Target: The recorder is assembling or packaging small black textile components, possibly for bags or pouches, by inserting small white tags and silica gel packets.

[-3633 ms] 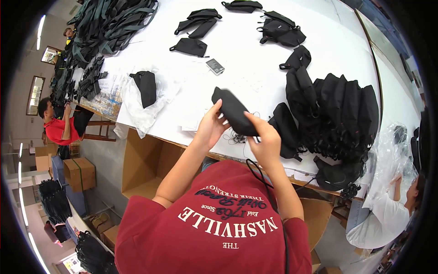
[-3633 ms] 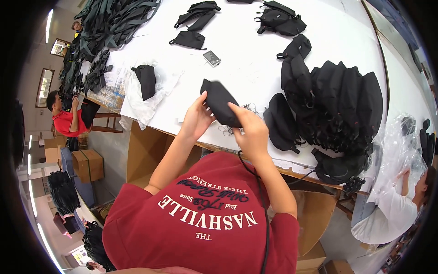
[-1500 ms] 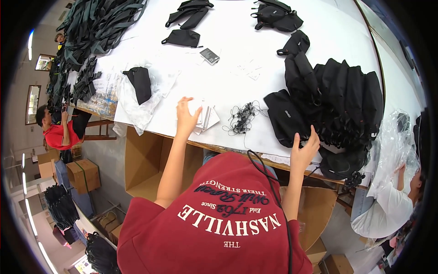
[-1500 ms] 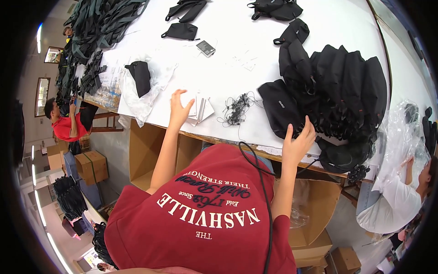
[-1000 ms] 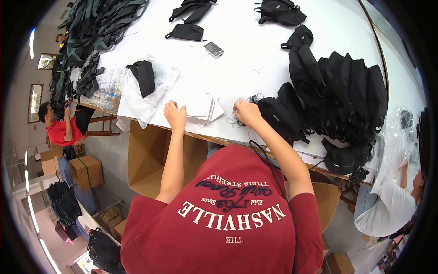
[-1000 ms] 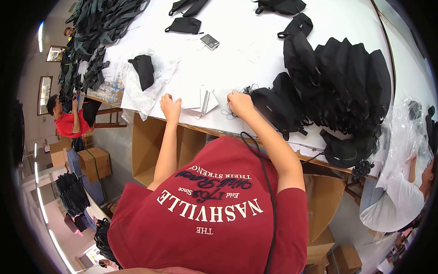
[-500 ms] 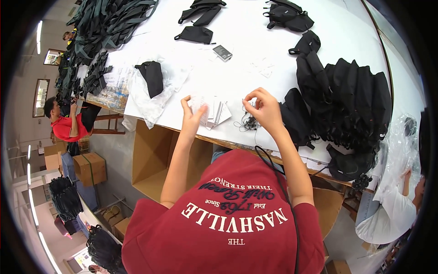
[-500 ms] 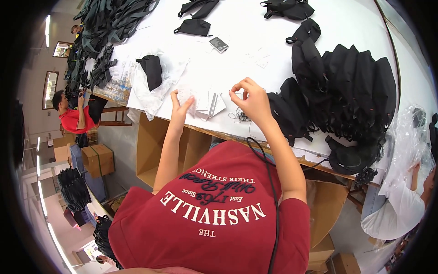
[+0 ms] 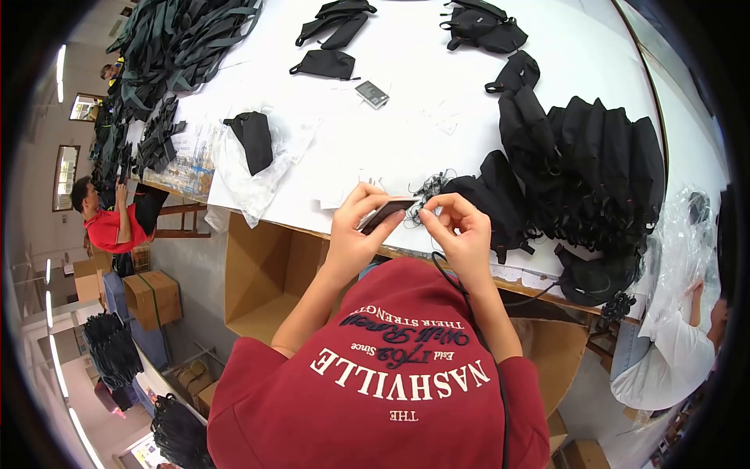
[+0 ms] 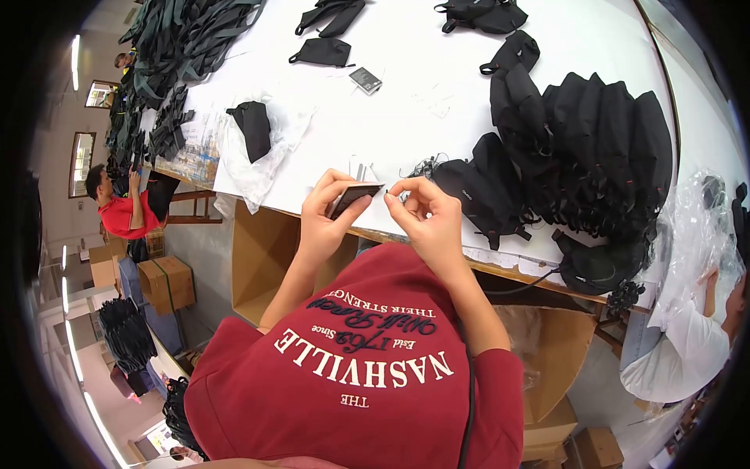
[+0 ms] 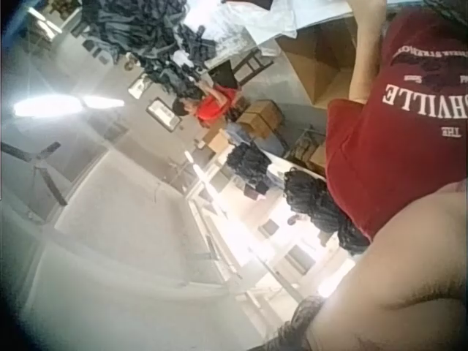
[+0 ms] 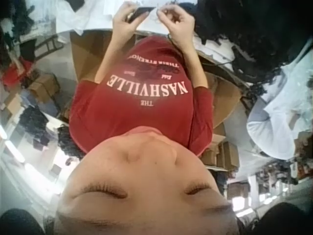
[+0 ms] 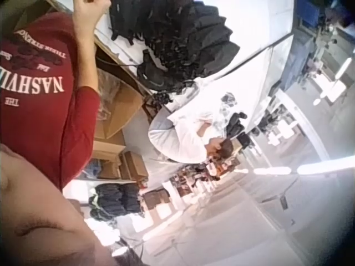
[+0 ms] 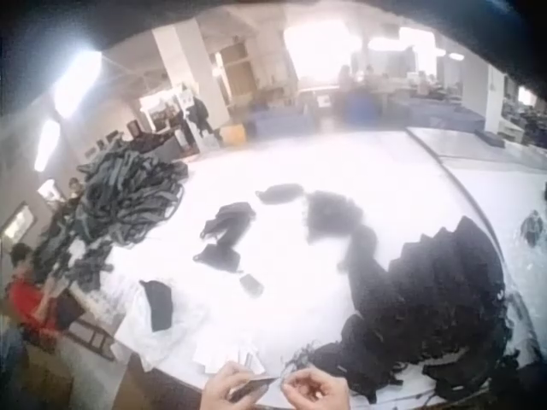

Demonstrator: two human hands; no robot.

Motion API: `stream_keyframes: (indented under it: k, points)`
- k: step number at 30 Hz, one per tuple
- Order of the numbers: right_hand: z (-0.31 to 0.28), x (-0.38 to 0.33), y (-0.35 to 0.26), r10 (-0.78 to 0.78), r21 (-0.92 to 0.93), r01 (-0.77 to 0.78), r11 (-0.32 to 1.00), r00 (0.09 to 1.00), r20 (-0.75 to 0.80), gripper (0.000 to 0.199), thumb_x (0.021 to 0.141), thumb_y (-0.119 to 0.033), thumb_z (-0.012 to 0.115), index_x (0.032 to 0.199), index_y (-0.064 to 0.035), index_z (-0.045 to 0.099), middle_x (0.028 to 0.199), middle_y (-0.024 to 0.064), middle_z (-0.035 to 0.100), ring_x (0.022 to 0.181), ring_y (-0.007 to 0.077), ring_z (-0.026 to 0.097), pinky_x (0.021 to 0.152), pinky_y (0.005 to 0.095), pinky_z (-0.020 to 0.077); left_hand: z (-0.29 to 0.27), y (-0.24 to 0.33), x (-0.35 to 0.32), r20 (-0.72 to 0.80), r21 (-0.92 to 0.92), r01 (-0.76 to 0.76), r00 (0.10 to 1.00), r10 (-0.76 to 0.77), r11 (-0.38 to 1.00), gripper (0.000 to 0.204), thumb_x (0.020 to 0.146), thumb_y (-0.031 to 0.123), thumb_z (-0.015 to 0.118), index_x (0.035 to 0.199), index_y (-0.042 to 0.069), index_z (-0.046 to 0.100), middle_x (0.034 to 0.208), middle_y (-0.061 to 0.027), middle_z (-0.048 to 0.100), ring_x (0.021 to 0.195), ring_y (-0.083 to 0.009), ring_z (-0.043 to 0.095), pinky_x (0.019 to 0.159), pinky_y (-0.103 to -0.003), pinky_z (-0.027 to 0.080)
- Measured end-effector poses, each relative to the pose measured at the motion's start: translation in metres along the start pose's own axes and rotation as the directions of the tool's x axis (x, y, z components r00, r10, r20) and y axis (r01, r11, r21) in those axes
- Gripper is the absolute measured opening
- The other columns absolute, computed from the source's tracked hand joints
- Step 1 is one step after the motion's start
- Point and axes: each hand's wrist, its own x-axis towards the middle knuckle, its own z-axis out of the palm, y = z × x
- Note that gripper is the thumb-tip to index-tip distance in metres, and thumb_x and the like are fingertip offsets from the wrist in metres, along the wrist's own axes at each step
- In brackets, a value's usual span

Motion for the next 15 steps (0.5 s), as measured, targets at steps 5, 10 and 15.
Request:
stream_keyframes:
  k: [5, 10, 15]
  points:
    - [-0.002, 0.0, -0.001, 0.067, 0.017, -0.068, 0.998, 0.997, 0.032, 0.006, 0.08, -0.007, 0.068, 0.08, -0.003, 0.064, 0.053, -0.0091, 0.037, 0.05, -0.0003, 0.029, 0.046, 0.0203, 0.0196, 0.003, 0.007, -0.003, 0.004, 0.098, -0.115, 0.993, 0.116, 0.989, 0.03, 0.073, -0.002, 0.069, 0.1, 0.01, 0.071, 0.083, -0.0038, 0.054, 0.077, -0.0158, 0.053, 0.07, -0.028, 0.044]
    - [-0.004, -0.003, -0.002, 0.075, -0.016, -0.074, 0.997, 0.996, 0.039, 0.008, 0.079, -0.009, 0.069, 0.082, -0.0037, 0.065, 0.051, -0.0075, 0.034, 0.049, 0.0016, 0.027, 0.046, 0.0217, 0.0206, -0.001, -0.002, -0.003, 0.052, 0.328, -0.321, 0.945, 0.322, 0.889, 0.031, 0.071, -0.004, 0.07, 0.099, 0.01, 0.072, 0.083, -0.0041, 0.055, 0.076, -0.0145, 0.055, 0.067, -0.025, 0.045]
    - [0.004, -0.007, -0.007, -0.163, -0.233, 0.139, 0.963, 0.983, -0.085, 0.012, 0.079, -0.006, 0.071, 0.09, -0.0029, 0.067, 0.051, -0.006, 0.036, 0.048, 0.0005, 0.028, 0.043, 0.0209, 0.0185, 0.002, 0.0, -0.007, 0.016, 0.203, -0.218, 0.976, 0.219, 0.955, 0.032, 0.071, -0.002, 0.07, 0.099, 0.012, 0.072, 0.082, -0.0035, 0.055, 0.074, -0.0156, 0.053, 0.065, -0.027, 0.044]
